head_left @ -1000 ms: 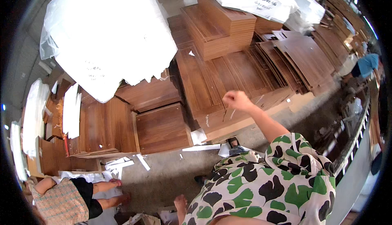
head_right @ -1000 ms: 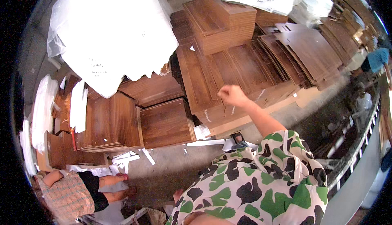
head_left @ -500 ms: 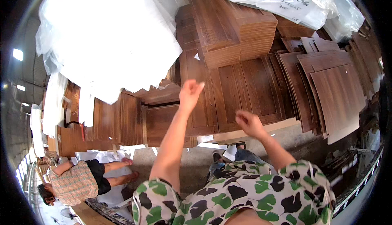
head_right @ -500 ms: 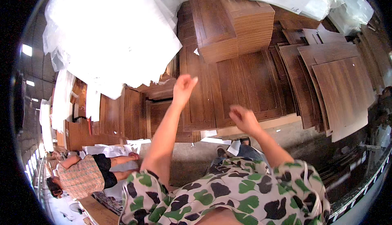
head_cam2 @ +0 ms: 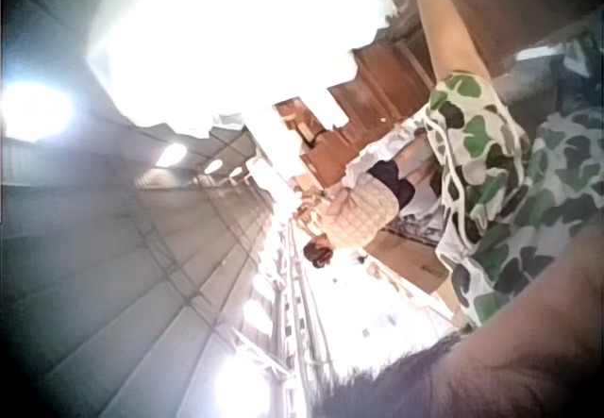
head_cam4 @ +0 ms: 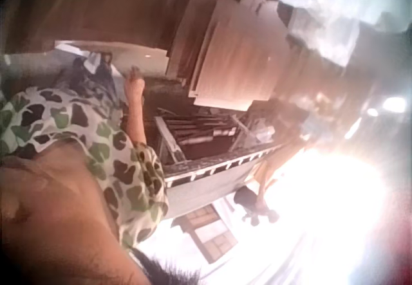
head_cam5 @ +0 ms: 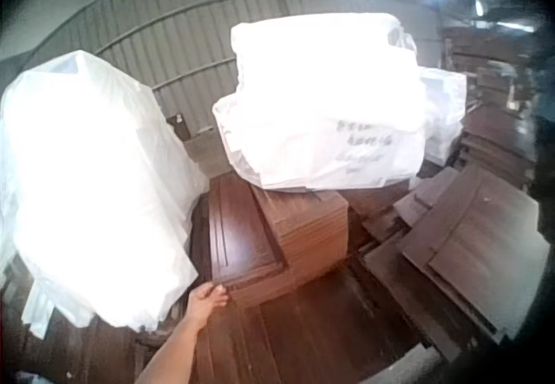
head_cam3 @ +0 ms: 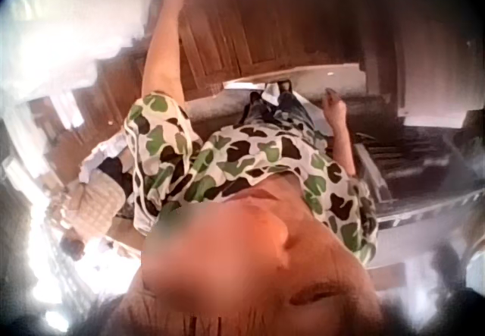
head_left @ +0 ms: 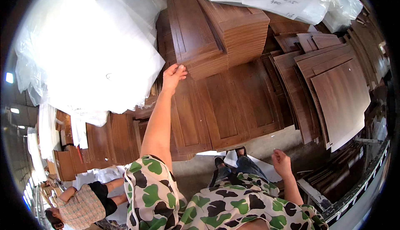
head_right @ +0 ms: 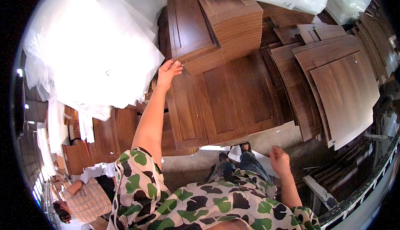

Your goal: The person picks up wooden panels from a stack, places them into a cardboard box, and adds white protective sheets between layers. The person repeats this process, stacking multiple panels and sheets inside the box.

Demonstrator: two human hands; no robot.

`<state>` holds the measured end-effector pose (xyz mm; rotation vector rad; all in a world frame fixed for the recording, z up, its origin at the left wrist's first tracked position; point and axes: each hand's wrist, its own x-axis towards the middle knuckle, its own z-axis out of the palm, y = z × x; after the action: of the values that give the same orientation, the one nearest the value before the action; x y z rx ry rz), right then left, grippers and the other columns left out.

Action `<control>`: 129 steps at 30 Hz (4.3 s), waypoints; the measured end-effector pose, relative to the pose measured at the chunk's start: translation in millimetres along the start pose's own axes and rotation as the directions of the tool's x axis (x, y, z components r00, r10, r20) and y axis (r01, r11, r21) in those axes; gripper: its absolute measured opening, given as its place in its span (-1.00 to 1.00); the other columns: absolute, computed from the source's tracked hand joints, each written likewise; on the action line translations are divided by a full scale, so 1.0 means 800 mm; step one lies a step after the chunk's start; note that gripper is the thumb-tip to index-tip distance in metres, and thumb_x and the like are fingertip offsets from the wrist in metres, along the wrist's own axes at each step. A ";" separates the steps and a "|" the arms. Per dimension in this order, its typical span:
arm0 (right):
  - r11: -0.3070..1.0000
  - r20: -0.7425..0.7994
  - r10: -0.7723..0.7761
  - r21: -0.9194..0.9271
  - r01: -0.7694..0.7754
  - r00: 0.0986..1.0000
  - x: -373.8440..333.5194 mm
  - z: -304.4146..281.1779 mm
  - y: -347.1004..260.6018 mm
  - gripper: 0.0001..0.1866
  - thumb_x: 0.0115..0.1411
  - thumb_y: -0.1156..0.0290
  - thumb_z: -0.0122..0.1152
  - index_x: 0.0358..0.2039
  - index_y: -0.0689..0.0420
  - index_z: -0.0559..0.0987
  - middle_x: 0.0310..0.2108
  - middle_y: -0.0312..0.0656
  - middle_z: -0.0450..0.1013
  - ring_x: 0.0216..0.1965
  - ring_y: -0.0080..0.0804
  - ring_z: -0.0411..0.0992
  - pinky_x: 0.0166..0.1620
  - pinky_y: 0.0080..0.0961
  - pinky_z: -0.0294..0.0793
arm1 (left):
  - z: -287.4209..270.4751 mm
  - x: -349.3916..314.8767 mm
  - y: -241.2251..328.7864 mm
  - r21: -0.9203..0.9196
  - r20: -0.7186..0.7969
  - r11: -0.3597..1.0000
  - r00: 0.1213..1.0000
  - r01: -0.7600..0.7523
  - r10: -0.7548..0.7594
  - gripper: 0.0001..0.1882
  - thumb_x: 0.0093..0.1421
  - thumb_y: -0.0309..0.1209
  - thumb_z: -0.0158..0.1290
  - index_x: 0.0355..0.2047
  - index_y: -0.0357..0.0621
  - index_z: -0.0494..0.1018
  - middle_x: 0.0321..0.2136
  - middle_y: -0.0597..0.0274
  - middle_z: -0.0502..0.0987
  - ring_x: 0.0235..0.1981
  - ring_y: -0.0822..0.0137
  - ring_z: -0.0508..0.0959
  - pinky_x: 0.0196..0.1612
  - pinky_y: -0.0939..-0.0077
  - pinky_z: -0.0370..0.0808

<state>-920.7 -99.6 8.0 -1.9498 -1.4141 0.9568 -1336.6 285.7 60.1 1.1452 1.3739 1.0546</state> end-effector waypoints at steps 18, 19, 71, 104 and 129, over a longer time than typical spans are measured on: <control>0.975 0.136 -0.204 -0.064 0.214 0.970 0.033 0.030 -0.069 -0.75 0.07 0.36 0.19 -0.25 0.21 0.54 -0.43 0.00 0.49 -0.42 -0.14 0.50 -0.34 -0.38 0.48 | -0.023 -0.110 0.009 -0.397 0.298 0.796 0.885 0.457 -0.359 -0.47 0.14 -0.03 0.07 -0.07 -0.19 0.37 -0.19 0.13 0.46 -0.23 0.21 0.47 -0.23 0.28 0.42; 0.971 0.151 -0.223 -0.052 0.233 0.963 0.037 0.033 -0.079 -0.75 0.08 0.36 0.19 -0.25 0.21 0.54 -0.43 0.01 0.49 -0.42 -0.14 0.50 -0.34 -0.38 0.48 | -0.010 -0.120 0.013 -0.482 0.290 0.757 0.896 0.441 -0.337 -0.40 0.15 0.02 0.03 0.02 -0.20 0.33 -0.07 0.11 0.44 -0.12 0.17 0.46 -0.13 0.22 0.42; 0.299 -0.166 -0.880 -0.922 0.247 0.445 0.501 -0.791 -0.028 -0.41 0.20 0.15 0.10 0.15 0.17 0.21 0.09 0.03 0.26 0.08 -0.01 0.25 0.06 -0.18 0.29 | 0.418 -0.606 -0.020 -0.189 -0.898 0.974 0.422 -0.122 -0.122 -0.87 0.24 -0.38 0.01 -0.39 -0.17 0.40 -0.51 0.30 0.47 -0.49 0.49 0.44 -0.40 0.64 0.42; 0.839 0.005 -0.537 0.104 0.534 0.843 0.663 -0.941 0.324 -0.83 0.11 0.39 0.17 -0.33 0.18 0.59 -0.43 -0.09 0.53 -0.40 -0.37 0.50 -0.28 -0.48 0.46 | 1.149 -0.393 0.251 -0.465 -0.716 0.854 0.668 -0.235 -0.206 -0.60 0.01 -0.34 0.04 -0.15 -0.31 0.35 -0.29 0.05 0.46 -0.23 0.22 0.47 -0.12 0.35 0.44; 0.545 -0.085 -0.751 -0.640 0.542 0.655 1.412 -0.985 0.418 -0.54 0.16 0.33 0.00 0.10 0.07 0.37 -0.01 0.04 0.39 -0.03 -0.02 0.38 0.00 -0.23 0.37 | 1.316 -0.429 0.326 -0.065 -0.925 0.909 -0.316 -0.412 -0.209 -0.74 0.05 -0.58 0.10 -0.26 -0.25 0.31 -0.35 0.17 0.48 -0.34 0.35 0.53 -0.26 0.47 0.49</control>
<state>120.9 861.1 -34.3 -1.5514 -2.1268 -0.2167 -252.4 7.8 265.5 -0.4657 2.0420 2.6752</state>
